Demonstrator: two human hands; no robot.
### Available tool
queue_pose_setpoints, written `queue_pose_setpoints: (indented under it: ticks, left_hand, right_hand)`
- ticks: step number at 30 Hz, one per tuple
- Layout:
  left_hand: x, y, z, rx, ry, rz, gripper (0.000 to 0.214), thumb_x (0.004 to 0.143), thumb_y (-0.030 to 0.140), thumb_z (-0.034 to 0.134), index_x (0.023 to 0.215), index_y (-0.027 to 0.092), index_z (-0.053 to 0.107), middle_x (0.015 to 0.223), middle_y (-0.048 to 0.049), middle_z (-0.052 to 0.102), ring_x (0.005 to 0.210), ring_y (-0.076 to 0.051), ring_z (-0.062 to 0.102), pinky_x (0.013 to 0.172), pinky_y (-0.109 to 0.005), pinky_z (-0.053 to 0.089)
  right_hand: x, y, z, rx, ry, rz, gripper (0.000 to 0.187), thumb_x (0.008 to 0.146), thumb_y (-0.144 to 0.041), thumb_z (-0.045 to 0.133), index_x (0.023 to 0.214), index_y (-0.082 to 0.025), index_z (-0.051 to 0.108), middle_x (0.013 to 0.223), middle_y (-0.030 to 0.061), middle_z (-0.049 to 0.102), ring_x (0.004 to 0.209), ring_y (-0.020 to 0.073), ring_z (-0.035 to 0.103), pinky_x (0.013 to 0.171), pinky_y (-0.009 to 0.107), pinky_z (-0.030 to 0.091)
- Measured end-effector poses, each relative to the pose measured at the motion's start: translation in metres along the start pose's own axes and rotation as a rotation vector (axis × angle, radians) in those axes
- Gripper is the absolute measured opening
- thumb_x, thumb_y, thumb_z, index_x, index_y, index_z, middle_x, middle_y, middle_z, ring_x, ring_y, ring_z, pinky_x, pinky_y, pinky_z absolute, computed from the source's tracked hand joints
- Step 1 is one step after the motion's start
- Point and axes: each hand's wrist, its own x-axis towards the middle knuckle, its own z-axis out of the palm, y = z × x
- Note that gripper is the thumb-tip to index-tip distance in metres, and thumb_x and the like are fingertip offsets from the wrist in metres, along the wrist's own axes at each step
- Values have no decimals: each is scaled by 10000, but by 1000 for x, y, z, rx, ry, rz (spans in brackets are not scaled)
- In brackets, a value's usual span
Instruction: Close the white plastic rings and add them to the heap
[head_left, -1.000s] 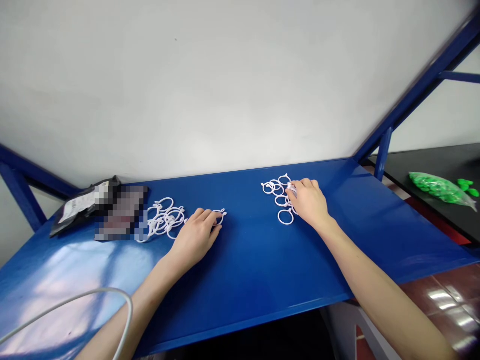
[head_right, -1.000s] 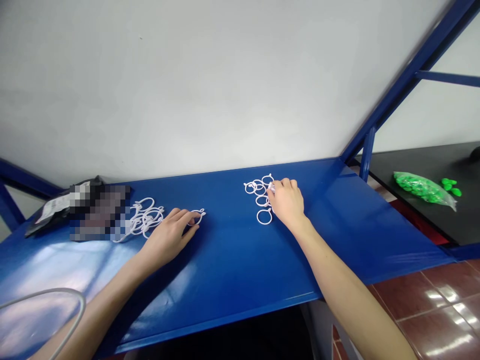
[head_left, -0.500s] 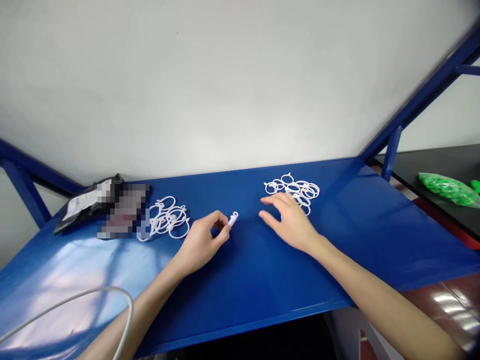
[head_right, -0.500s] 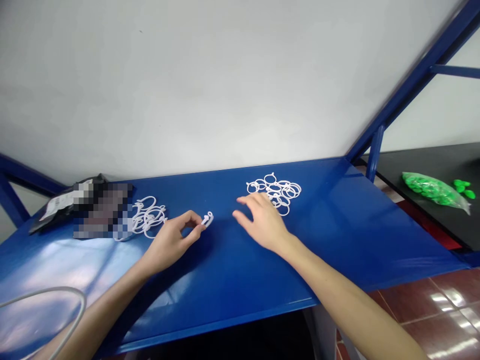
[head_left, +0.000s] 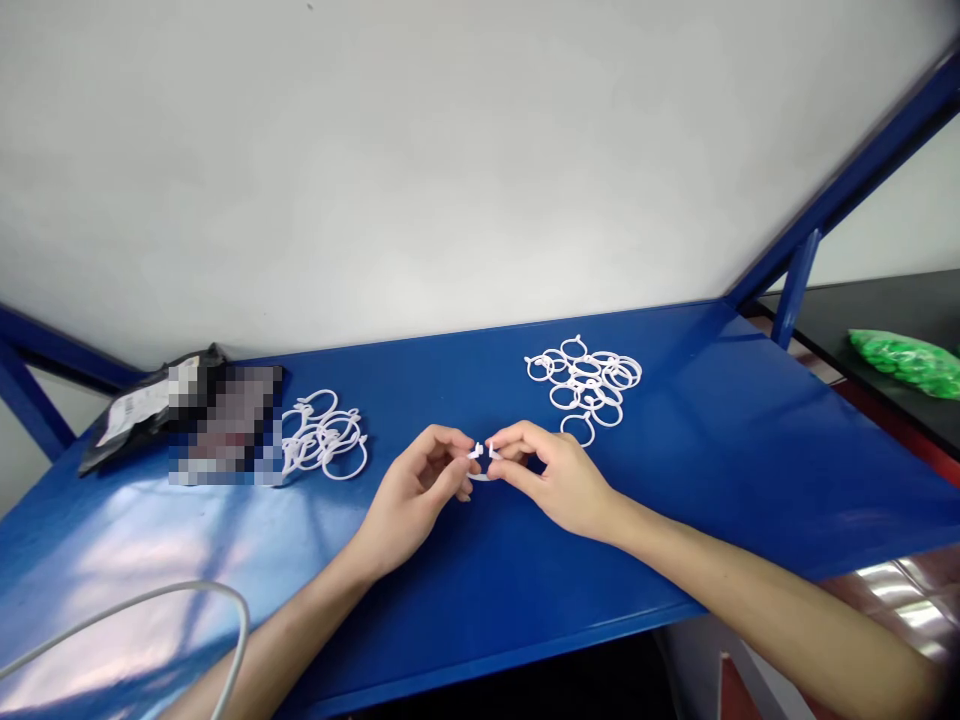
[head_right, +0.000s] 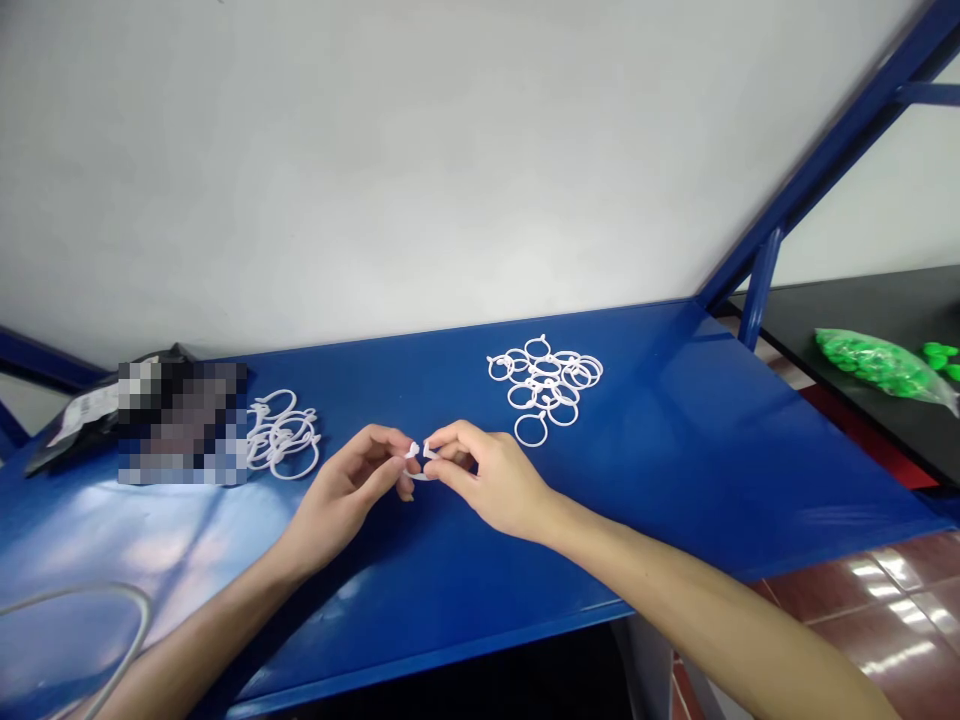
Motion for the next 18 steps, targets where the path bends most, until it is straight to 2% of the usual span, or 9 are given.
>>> queue_pose_setpoints:
  ticks: [4,6,11,15,18]
  left_hand:
    - [-3,2,4,1,25,14,166,941,359,670,952,193,655,836,13,675,637,-102,646,634,-240,552]
    - [-5,5,6,-9,36,18,172,918,357,698,924,190,660,811,17,669,621,-104,645,617,-240,556]
    - [-7,11,10,5,77,-7,181,909,357,697,887,184,648,786,19,662,603,-97,632,596,-233,551]
    - [-7,13,12,-15,28,-42,204,877,359,725,910,184,624,776,9,695,575,-93,613,557,-220,529]
    - [-8,12,13,-38,0,-56,223,865,351,736,909,186,592,755,0,715,552,-90,590,520,-207,508]
  right_hand:
    - [-2,-3,1,-46,-23,-53,75,1000,-265,637,1032,-251,704,896,-28,784,772,134,719,709,249,531]
    - [-2,-5,2,-78,-13,-80,115,1016,-264,616,957,-245,713,852,-34,766,745,125,702,693,241,517]
    - [-2,-3,4,-161,108,-100,129,997,-283,650,886,-230,687,773,-35,739,639,118,653,586,234,474]
    - [-4,5,8,-371,197,-276,117,1007,-234,622,902,-217,672,839,9,764,768,163,696,670,270,507]
    - [-5,7,9,-451,188,-360,102,1011,-229,611,932,-212,672,844,24,762,781,175,691,674,281,511]
